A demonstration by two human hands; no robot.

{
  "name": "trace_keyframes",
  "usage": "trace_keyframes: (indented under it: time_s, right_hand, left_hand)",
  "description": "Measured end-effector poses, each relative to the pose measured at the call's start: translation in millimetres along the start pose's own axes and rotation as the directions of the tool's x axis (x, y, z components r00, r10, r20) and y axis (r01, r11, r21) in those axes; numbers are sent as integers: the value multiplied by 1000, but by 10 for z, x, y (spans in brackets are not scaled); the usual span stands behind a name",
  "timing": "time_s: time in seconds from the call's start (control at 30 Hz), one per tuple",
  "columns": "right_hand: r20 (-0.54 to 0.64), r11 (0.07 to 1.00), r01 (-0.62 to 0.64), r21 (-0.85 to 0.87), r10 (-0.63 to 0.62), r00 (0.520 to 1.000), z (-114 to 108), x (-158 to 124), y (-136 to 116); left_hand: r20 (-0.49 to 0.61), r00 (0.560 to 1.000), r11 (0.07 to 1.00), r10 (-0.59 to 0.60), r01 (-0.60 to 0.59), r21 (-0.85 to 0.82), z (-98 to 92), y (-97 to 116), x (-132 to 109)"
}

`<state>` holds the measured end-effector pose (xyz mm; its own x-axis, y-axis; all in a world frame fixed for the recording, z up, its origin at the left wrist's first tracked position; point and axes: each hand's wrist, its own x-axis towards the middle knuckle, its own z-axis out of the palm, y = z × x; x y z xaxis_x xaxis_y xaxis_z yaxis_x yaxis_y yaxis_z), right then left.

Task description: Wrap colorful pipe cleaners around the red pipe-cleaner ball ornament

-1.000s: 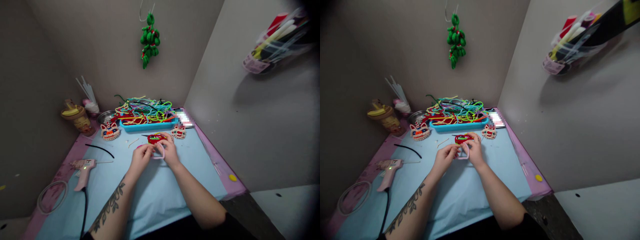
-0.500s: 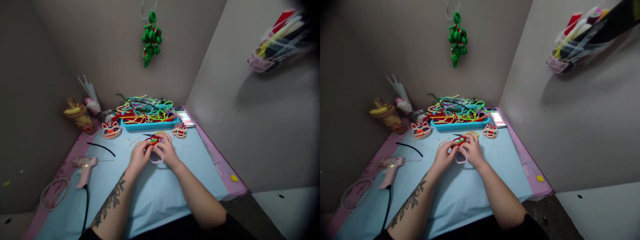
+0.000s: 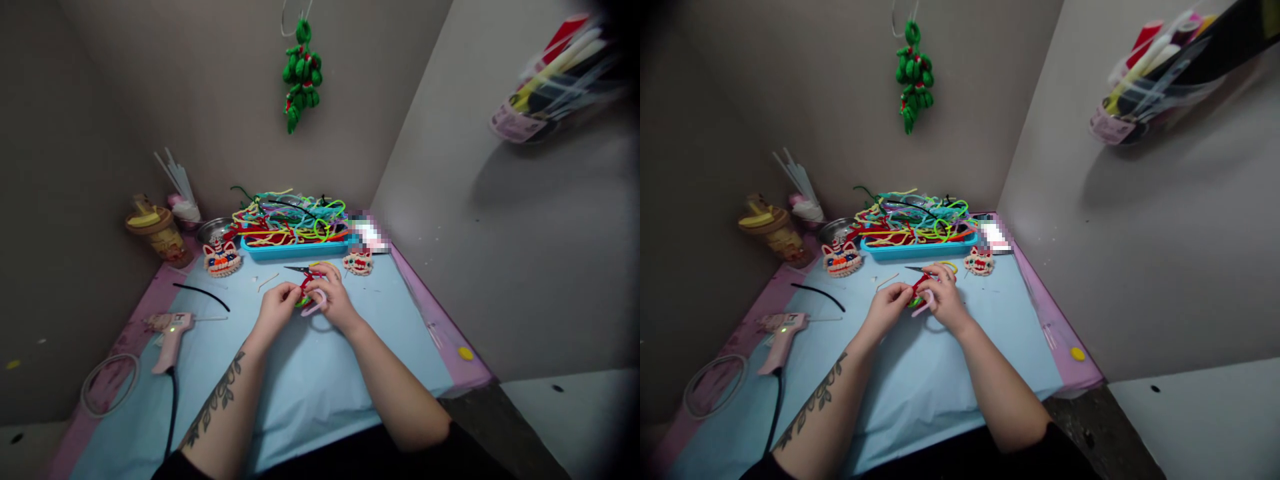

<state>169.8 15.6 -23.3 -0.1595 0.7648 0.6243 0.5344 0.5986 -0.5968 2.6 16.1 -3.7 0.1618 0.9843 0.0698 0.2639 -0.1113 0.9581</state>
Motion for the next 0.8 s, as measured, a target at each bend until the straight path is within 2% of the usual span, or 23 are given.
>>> trace_keyframes:
  time_s: [0.27,0.5,0.67,0.8]
  right_hand:
    - [29,999,39,-28,-39,999,-71,21,-6]
    - [31,1000,20,-4,-20,999,-40,19,-15]
    - [-16,1000,13,29,-12,1000,-24,10,-21]
    - [-98,988,-54,145,68,993,-42,3,-61]
  left_hand:
    - [-12,1000,999,-23,22,-41,14,2,7]
    - [84,996,969,-41,60,-238,75,45,-11]
    - [-25,997,965,-75,67,-254,92,64,-31]
    - [-94,989,944,-111,76,-320,94,100,-37]
